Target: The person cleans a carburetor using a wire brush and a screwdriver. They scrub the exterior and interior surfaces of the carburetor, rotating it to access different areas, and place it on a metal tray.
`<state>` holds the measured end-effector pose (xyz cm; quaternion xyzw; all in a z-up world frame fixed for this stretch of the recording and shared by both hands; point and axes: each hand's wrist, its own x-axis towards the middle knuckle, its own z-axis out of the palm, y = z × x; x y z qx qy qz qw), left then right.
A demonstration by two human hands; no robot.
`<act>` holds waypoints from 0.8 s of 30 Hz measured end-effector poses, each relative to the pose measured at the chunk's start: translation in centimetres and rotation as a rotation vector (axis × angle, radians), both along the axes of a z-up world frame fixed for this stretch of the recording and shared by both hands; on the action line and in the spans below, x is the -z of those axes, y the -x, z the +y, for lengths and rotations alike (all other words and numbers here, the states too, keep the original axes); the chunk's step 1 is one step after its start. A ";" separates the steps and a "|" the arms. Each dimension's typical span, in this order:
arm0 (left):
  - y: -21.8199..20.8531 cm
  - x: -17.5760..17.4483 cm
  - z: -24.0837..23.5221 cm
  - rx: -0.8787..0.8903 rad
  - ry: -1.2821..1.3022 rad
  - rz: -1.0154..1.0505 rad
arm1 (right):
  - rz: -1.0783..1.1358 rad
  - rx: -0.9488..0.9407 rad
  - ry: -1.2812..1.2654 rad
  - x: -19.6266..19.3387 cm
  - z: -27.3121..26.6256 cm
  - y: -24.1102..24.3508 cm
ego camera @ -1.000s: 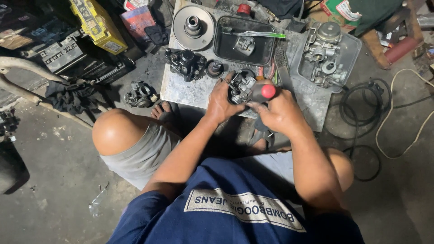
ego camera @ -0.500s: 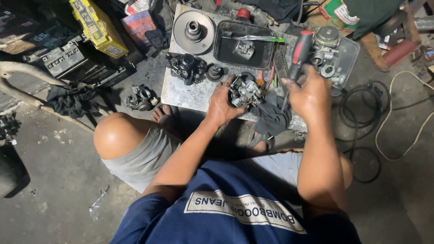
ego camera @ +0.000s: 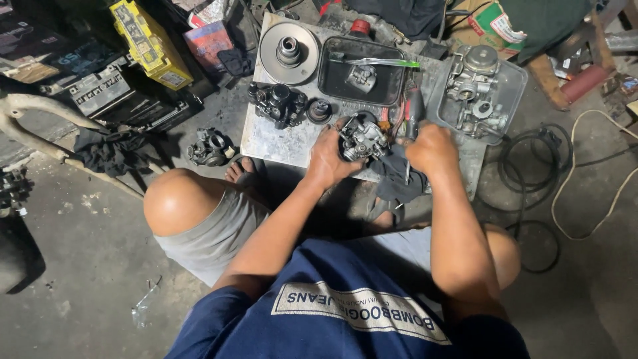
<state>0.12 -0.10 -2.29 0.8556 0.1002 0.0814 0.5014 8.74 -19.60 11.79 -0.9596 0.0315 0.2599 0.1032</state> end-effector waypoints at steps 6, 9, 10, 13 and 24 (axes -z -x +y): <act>0.1 -0.5 0.0 0.003 0.007 -0.014 | -0.009 0.015 0.044 1.7 -0.1 -0.3; 0.1 0.3 0.0 0.003 0.001 -0.048 | -0.023 0.000 0.027 1.2 0.3 -0.1; 0.2 0.2 0.0 0.002 0.001 -0.049 | -0.024 -0.001 0.027 1.4 0.2 -0.1; 0.1 0.1 0.0 -0.007 -0.007 -0.048 | -0.027 -0.013 0.020 2.0 0.2 -0.5; 0.3 -0.1 0.3 0.028 0.037 -0.117 | -0.051 -0.005 0.023 2.2 0.8 0.0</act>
